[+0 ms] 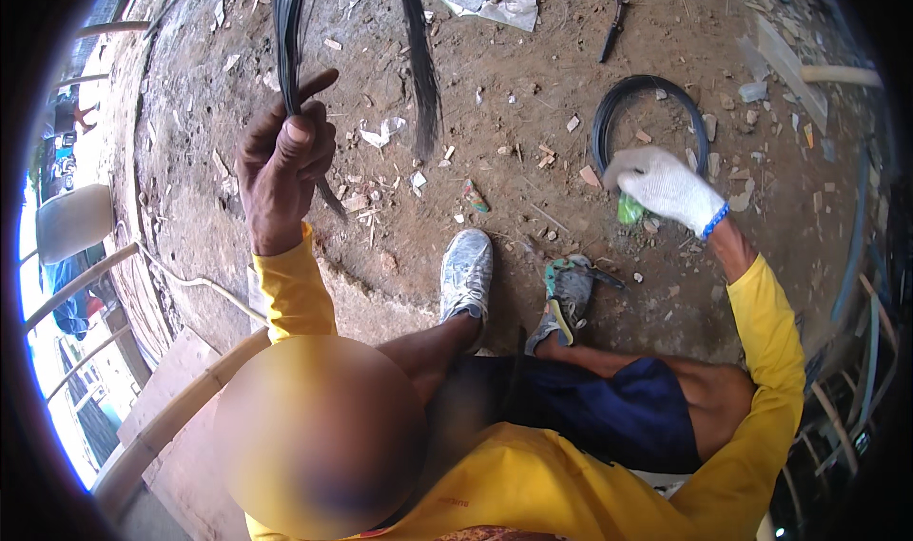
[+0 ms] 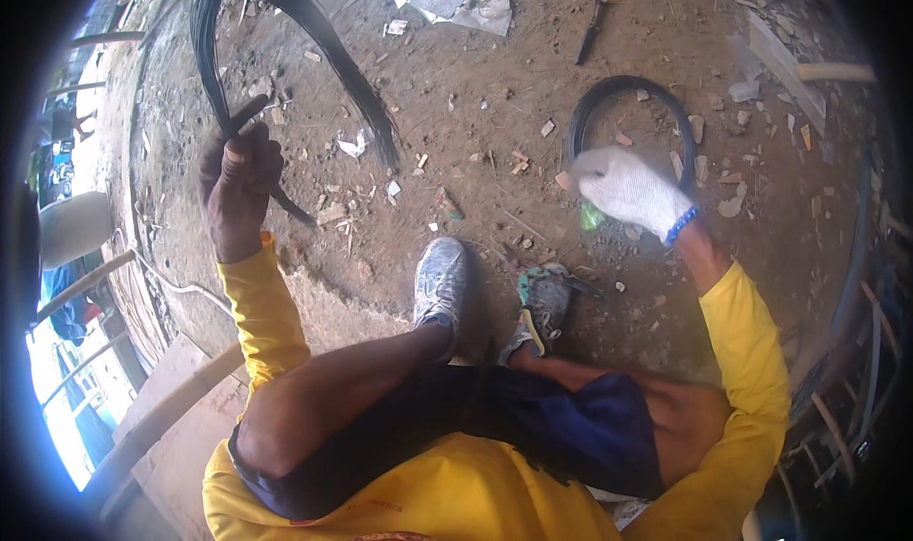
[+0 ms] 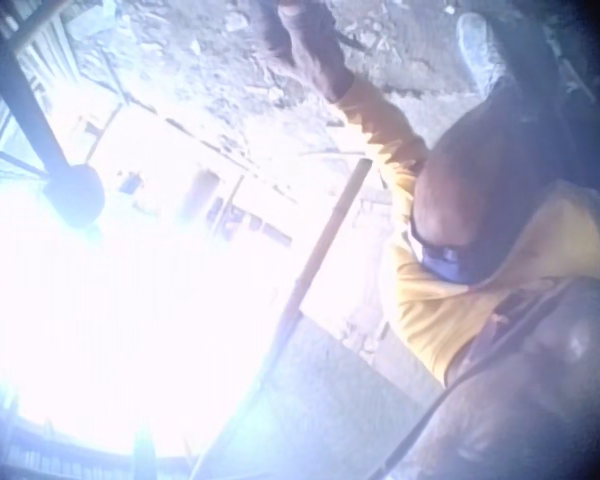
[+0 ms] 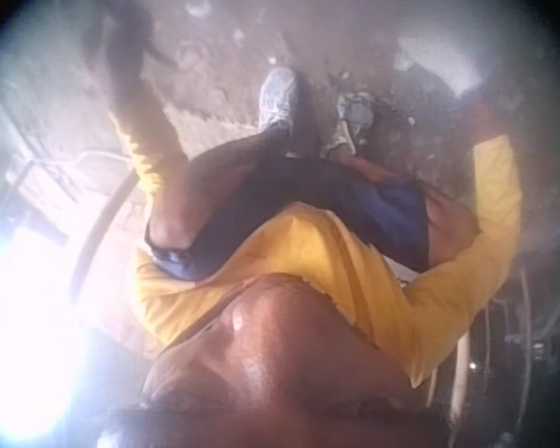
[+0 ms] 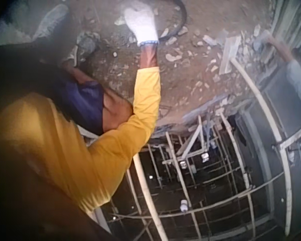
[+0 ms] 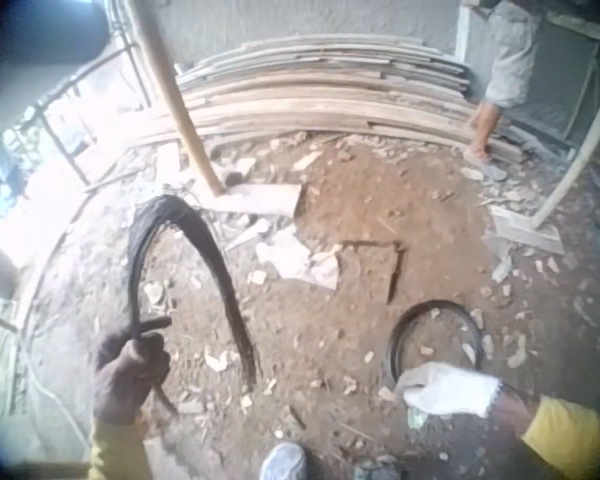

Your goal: The person sits on the ground and strips the outer insulation from a black cable using a knife. They pull the insulation off in sections and then coil the stripped cable on the floor.

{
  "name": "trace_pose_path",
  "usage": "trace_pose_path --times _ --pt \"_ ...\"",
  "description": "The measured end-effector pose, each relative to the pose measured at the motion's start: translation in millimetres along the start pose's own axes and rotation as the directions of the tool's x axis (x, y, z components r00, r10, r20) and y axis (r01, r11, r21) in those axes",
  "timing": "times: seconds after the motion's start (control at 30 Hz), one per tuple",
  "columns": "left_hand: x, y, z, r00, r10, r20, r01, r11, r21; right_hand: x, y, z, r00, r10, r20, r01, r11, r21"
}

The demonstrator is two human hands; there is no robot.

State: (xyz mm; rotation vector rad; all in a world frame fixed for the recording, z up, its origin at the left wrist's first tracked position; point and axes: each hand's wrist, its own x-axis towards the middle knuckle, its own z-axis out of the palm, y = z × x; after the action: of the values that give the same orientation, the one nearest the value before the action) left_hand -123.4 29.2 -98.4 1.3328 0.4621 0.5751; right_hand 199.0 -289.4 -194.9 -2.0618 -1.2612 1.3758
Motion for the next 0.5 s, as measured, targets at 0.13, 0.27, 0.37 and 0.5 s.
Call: trace_pose_path --times 0.13,0.27,0.37,0.5 --pt "-4 1 14 0.985 -0.049 0.164 0.059 0.997 -0.058 7 -70 -16 0.942 -0.204 -0.266 0.218 0.976 0.025" --pt "-1 0 32 0.940 -0.107 0.324 0.157 0.979 -0.133 13 -123 4 0.689 -0.590 -0.421 0.551 0.804 -0.225" --pt "6 -6 45 0.929 -0.115 0.352 0.188 0.966 -0.180 20 -140 18 0.945 -0.303 -0.125 0.327 0.853 0.406" --pt "20 -20 57 0.948 -0.193 0.252 0.236 0.959 -0.153 28 -145 35 0.988 -0.051 -0.148 0.104 0.921 0.375"
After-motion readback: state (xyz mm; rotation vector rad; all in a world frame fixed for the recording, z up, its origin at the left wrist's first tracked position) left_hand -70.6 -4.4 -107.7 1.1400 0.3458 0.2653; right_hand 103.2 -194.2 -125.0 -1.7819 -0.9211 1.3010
